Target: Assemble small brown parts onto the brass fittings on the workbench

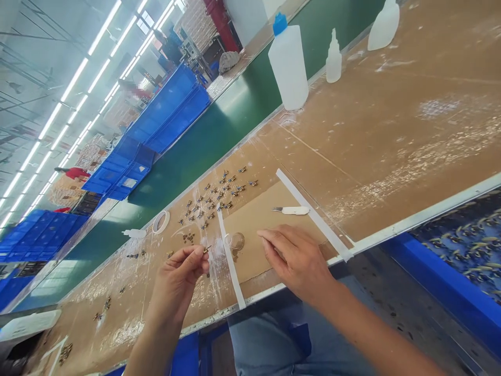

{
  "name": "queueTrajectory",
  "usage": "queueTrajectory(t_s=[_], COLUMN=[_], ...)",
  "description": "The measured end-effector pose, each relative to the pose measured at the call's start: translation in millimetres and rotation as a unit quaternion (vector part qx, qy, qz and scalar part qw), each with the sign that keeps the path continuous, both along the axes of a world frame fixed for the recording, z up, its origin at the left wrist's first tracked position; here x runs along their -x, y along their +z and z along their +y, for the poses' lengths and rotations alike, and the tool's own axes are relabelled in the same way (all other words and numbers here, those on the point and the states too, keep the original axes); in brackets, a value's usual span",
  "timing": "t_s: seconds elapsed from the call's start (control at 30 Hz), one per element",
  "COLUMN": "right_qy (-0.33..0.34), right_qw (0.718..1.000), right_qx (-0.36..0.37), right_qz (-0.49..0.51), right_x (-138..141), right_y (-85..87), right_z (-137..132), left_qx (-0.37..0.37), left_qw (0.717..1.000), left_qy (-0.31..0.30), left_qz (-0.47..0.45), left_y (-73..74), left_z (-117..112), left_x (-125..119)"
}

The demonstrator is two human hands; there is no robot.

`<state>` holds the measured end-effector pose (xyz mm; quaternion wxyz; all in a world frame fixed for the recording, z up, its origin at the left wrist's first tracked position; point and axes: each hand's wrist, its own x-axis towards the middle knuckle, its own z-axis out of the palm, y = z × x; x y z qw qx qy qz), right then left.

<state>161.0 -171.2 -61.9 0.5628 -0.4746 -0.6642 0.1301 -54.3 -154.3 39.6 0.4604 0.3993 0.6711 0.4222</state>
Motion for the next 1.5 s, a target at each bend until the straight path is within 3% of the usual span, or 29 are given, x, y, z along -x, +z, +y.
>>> queueTrajectory(t_s=[0.13, 0.23, 0.33, 0.43, 0.5, 0.63, 0.83, 0.97, 1.07, 1.2, 1.33, 1.5], right_qy=[-0.003, 0.000, -0.019, -0.065, -0.052, -0.049, -0.069, -0.091, 0.059, 0.185, 0.231, 0.229], right_qw=[1.000, 0.999, 0.993, 0.976, 0.964, 0.948, 0.901, 0.925, 0.962, 0.973, 0.966, 0.960], right_qx=[-0.010, -0.016, 0.000, 0.030, 0.055, 0.098, 0.088, 0.017, -0.013, 0.042, 0.082, 0.084], right_qz=[-0.002, -0.033, -0.120, -0.208, -0.254, -0.299, -0.420, -0.369, -0.268, -0.131, -0.082, -0.138], right_x=[2.1, -1.0, -16.1, -39.0, -51.2, -59.3, -63.3, -46.9, -7.1, 52.0, 81.0, 86.4], right_y=[0.8, 4.7, 6.4, 0.9, -4.6, -6.4, 5.7, 9.7, 11.9, 11.9, 7.7, 5.4], right_z=[0.7, 2.1, 6.1, 14.6, 21.2, 31.0, 31.1, 1.0, -33.1, -64.5, -76.3, -80.6], left_qx=[0.026, -0.008, -0.049, -0.035, -0.021, -0.009, -0.022, -0.013, 0.000, 0.014, 0.014, 0.023], left_qw=[0.999, 0.999, 0.992, 0.983, 0.976, 0.964, 0.953, 0.937, 0.924, 0.914, 0.907, 0.901], left_qy=[0.021, 0.048, 0.103, 0.158, 0.192, 0.246, 0.303, 0.340, 0.361, 0.367, 0.365, 0.361], left_qz=[-0.038, -0.009, 0.053, 0.092, 0.101, 0.097, 0.018, -0.076, -0.129, -0.172, -0.210, -0.241], left_y=[3.8, -0.5, -16.4, -39.2, -53.8, -76.2, -91.1, -87.9, -84.5, -83.8, -83.5, -83.0], left_z=[-4.2, -23.0, -60.7, -105.0, -129.0, -154.3, -154.6, -147.9, -144.7, -143.1, -142.3, -144.2], left_x=[-1.5, 2.4, 8.8, 12.8, 13.6, 13.9, 7.2, -1.2, -4.4, -4.8, -5.4, -4.9])
